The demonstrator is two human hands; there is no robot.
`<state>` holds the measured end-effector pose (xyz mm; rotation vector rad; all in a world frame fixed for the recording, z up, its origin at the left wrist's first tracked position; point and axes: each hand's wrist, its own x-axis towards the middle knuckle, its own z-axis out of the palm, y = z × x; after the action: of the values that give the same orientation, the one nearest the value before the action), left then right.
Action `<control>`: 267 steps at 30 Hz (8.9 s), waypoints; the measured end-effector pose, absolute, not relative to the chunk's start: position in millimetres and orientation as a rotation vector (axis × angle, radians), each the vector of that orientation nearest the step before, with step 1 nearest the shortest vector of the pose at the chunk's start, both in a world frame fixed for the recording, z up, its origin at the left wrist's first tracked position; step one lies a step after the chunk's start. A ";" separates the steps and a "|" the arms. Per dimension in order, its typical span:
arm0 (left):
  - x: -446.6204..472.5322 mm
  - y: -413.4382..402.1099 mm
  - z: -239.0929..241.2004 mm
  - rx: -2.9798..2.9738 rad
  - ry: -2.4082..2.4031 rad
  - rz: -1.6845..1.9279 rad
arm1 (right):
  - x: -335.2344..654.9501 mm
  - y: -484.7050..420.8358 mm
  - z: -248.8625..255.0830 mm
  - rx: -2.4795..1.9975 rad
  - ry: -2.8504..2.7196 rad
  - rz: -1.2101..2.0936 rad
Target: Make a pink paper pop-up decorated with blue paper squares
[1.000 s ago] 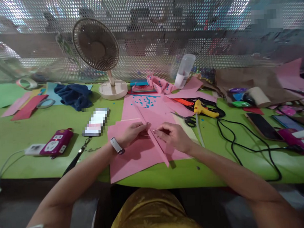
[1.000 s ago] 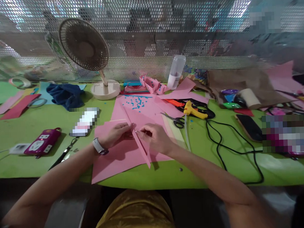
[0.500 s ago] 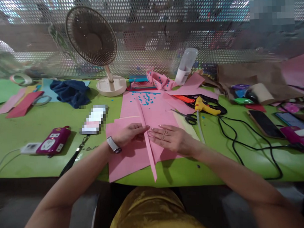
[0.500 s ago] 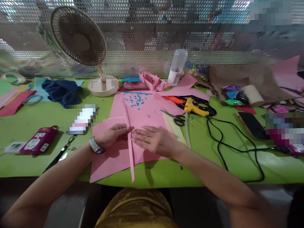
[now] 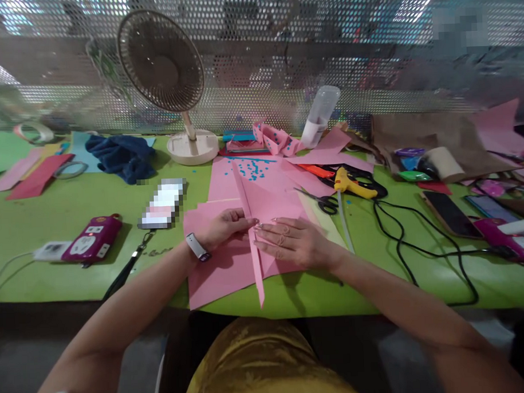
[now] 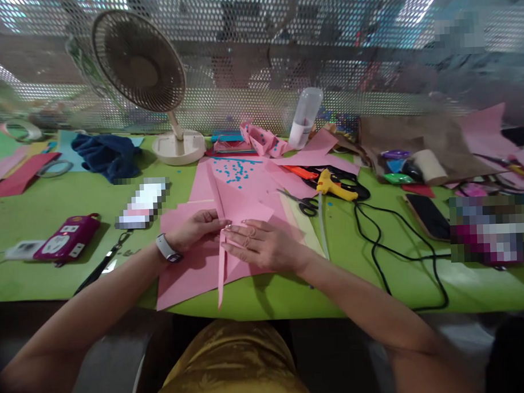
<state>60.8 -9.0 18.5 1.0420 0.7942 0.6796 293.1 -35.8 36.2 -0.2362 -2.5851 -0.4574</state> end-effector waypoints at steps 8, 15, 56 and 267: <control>66.1 -13.7 16.2 1.051 0.817 0.717 | 281.5 -40.7 30.8 -0.259 -2.586 -0.460; 72.2 -18.9 17.4 1.063 0.772 0.671 | 280.9 -41.2 24.5 -0.220 -2.561 -0.507; 80.5 -40.7 20.7 1.409 0.737 0.530 | 287.0 -32.2 46.5 -1.107 -1.915 0.857; 88.4 -32.2 16.9 1.315 0.922 1.005 | 277.0 -25.5 15.1 -1.025 -1.216 1.261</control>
<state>88.4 -32.2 16.9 1.3147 0.9217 1.0051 277.0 -25.5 15.1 -1.0248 -1.2157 1.2612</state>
